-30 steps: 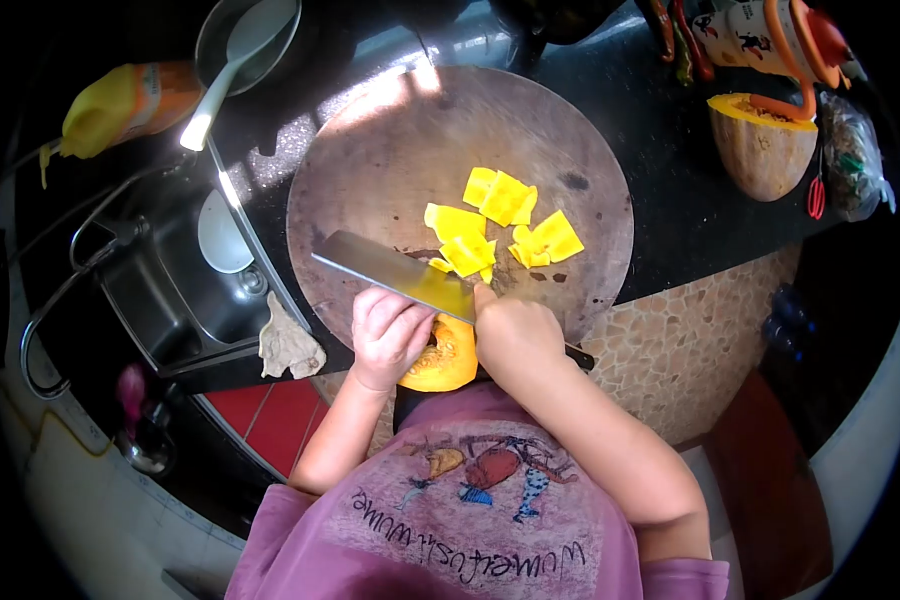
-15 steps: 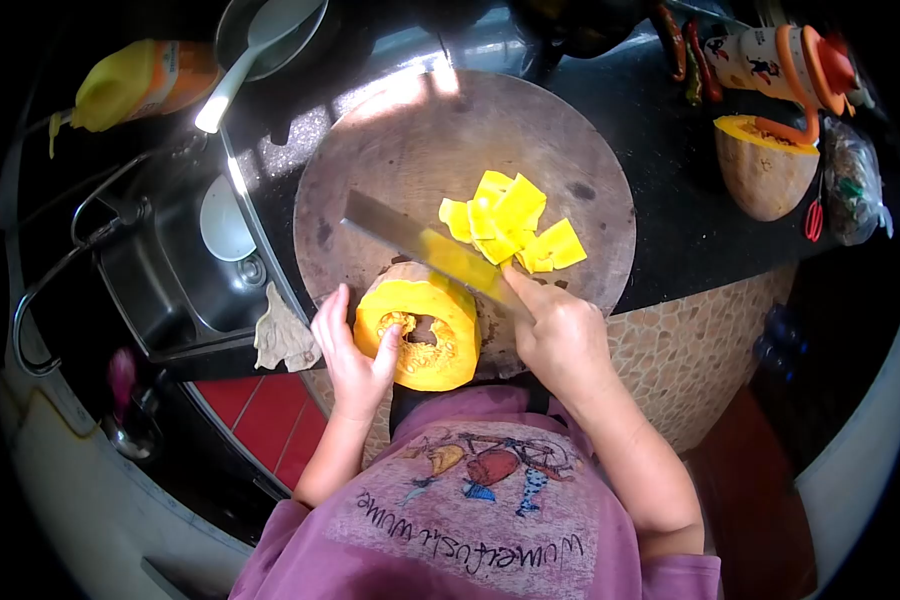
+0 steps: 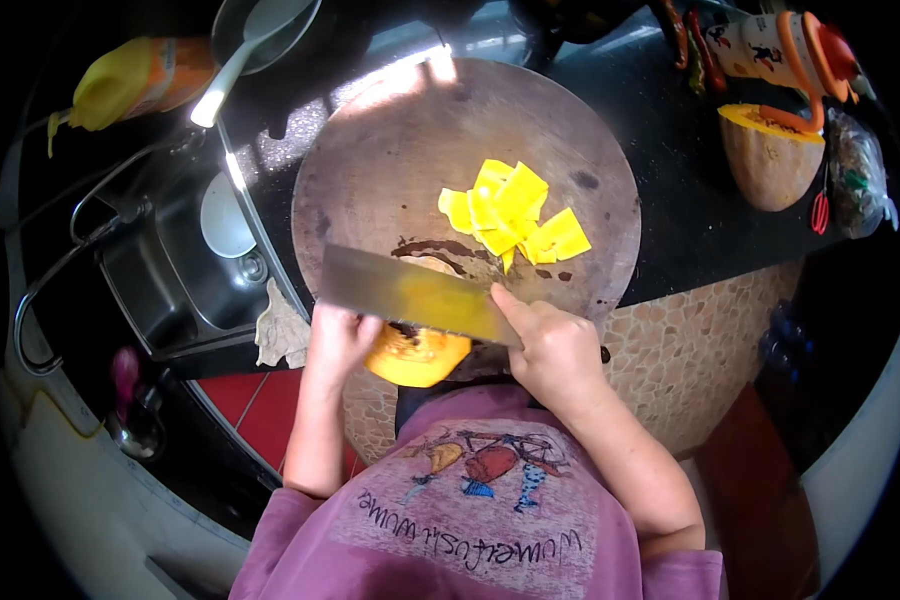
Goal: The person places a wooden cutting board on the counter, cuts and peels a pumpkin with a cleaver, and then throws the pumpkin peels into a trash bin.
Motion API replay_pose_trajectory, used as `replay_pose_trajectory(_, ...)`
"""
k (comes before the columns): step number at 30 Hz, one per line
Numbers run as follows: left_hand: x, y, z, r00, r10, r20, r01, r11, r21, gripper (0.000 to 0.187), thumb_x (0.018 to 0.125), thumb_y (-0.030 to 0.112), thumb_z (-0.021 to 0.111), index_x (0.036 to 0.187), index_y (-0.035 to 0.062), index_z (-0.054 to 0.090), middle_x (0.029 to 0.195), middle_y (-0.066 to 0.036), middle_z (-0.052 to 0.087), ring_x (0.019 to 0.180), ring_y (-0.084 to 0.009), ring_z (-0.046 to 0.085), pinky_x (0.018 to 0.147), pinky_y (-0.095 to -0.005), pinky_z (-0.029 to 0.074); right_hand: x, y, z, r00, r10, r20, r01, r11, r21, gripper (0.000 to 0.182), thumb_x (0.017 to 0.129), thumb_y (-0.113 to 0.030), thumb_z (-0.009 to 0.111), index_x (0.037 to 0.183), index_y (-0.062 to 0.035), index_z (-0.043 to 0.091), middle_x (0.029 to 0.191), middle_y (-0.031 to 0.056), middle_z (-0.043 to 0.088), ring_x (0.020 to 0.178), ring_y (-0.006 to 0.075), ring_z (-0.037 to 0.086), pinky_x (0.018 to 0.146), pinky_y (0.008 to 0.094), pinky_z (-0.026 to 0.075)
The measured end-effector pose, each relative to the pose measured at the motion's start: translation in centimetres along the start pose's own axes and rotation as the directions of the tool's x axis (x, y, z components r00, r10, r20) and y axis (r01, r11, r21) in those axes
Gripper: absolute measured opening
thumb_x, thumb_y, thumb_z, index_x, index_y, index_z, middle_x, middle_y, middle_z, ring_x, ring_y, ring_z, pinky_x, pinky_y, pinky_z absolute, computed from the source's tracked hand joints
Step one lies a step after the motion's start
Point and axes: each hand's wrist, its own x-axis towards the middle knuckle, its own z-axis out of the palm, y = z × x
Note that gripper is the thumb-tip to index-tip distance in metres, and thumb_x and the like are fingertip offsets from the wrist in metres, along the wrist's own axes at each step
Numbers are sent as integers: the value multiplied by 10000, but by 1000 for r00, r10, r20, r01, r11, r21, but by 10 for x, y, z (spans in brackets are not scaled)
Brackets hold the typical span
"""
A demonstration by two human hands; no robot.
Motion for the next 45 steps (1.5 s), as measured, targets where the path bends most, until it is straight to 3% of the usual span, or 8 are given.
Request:
replay_pose_trajectory(2,11,11,1,994,-32,-103,15,988,-156,443,745,0,672,1183,58,652,1077,-127,642,1048,-349,579,910,-392,489,-3,-6,-3,999,15,50,-13,999,-39,594,696,20,634,1267,-142,631,760,138,616,670,336,634,631,412,533)
replay_pose_trajectory(7,-5,30,0,944,131,-303,-35,952,304,477,694,75,759,1157,41,652,1082,-116,645,1024,-340,591,931,-459,470,-23,-8,14,999,5,33,-6,1000,21,645,689,11,643,1312,-148,597,738,105,584,637,306,612,605,401,520)
replay_pose_trajectory(14,-17,41,47,899,393,-192,-389,919,62,434,705,75,761,1129,69,672,1108,-108,657,1037,-338,625,989,-480,441,-36,-7,32,998,55,-25,-53,996,77,648,684,32,632,1314,-114,594,738,102,564,633,302,601,602,397,514)
replay_pose_trajectory(25,-13,28,64,899,399,-180,-386,917,103,384,749,77,777,1120,81,679,1079,-79,666,1008,-284,634,922,-426,483,-41,-4,40,994,68,-86,-60,994,90,655,671,28,631,1311,-106,601,721,98,539,611,299,591,588,394,510)
replay_pose_trajectory(33,-15,24,72,990,51,-128,-117,806,-580,311,912,176,662,1188,38,625,1116,-63,653,1030,-191,618,916,-360,490,-41,-6,40,990,50,-134,-43,998,52,588,674,-4,629,1257,-86,636,677,82,500,555,267,568,531,387,493)
replay_pose_trajectory(39,-18,14,72,992,95,-88,-129,795,-593,384,900,210,692,1242,67,589,1203,-60,615,1126,-215,573,1019,-386,431,-39,-9,39,990,60,-125,-54,997,47,583,679,-4,625,1257,-83,635,679,86,502,556,271,569,536,390,495)
replay_pose_trajectory(43,-18,10,73,993,84,-81,-113,854,-507,405,863,150,729,1238,75,594,1195,-68,618,1115,-231,585,1003,-391,448,-38,-11,41,990,85,-115,-81,996,36,584,686,-6,631,1264,-84,630,687,94,512,564,280,580,541,390,499)
replay_pose_trajectory(45,-13,11,72,911,342,-231,-370,925,-90,464,791,85,780,1222,86,607,1164,-71,632,1061,-252,616,955,-399,482,-36,-10,43,990,85,-116,-80,996,44,583,690,-10,634,1268,-86,628,691,97,518,566,283,583,544,394,501)
